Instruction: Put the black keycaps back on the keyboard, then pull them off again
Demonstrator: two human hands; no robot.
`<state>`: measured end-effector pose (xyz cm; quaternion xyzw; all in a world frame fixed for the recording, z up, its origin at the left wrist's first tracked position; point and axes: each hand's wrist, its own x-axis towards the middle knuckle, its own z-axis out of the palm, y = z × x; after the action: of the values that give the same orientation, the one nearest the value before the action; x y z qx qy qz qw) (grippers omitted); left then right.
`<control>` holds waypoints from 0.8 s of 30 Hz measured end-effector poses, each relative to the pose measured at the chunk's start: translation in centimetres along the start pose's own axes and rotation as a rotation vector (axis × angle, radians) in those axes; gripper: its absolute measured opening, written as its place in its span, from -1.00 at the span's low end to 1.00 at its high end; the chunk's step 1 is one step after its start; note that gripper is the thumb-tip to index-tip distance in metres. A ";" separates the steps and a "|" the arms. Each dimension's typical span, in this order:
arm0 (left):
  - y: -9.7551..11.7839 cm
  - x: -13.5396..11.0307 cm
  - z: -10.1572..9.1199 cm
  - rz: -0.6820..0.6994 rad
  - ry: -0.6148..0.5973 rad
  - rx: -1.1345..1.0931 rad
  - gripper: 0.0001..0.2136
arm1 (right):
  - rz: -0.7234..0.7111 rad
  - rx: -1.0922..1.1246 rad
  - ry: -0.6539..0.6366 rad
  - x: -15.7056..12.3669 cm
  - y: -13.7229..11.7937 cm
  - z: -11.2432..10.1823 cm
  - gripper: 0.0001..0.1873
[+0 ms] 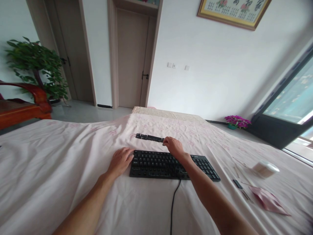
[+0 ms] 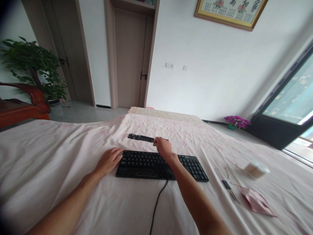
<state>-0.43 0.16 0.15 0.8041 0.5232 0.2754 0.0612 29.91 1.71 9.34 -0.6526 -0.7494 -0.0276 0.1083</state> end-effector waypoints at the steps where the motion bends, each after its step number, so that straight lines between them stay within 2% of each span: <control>1: 0.0 0.0 0.0 -0.002 0.000 -0.004 -0.66 | -0.012 0.038 0.001 -0.7 0.2 -0.5 -0.83; 5: 0.0 0.0 0.0 0.006 -0.001 -0.015 -0.65 | -0.035 0.235 -0.052 -3.8 1.0 -1.7 -0.87; 8: -0.2 0.1 0.2 0.019 0.006 -0.015 -0.65 | -0.043 0.242 -0.105 -5.6 1.1 -1.4 -0.85; 10: -0.3 0.1 0.3 0.021 0.003 -0.007 -0.65 | -0.065 0.229 -0.089 -6.4 0.9 -1.0 -0.82; 21: -0.2 0.0 0.2 0.018 0.012 0.001 -0.65 | -0.157 0.164 -0.024 -8.2 0.0 -0.8 -0.77; 24: -0.2 0.0 0.3 0.021 0.019 0.007 -0.65 | -0.141 0.133 -0.022 -8.5 -0.1 -0.6 -0.76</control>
<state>-0.47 0.30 -0.20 0.8072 0.5163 0.2818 0.0505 30.93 -6.64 8.27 -0.5899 -0.7948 0.0221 0.1410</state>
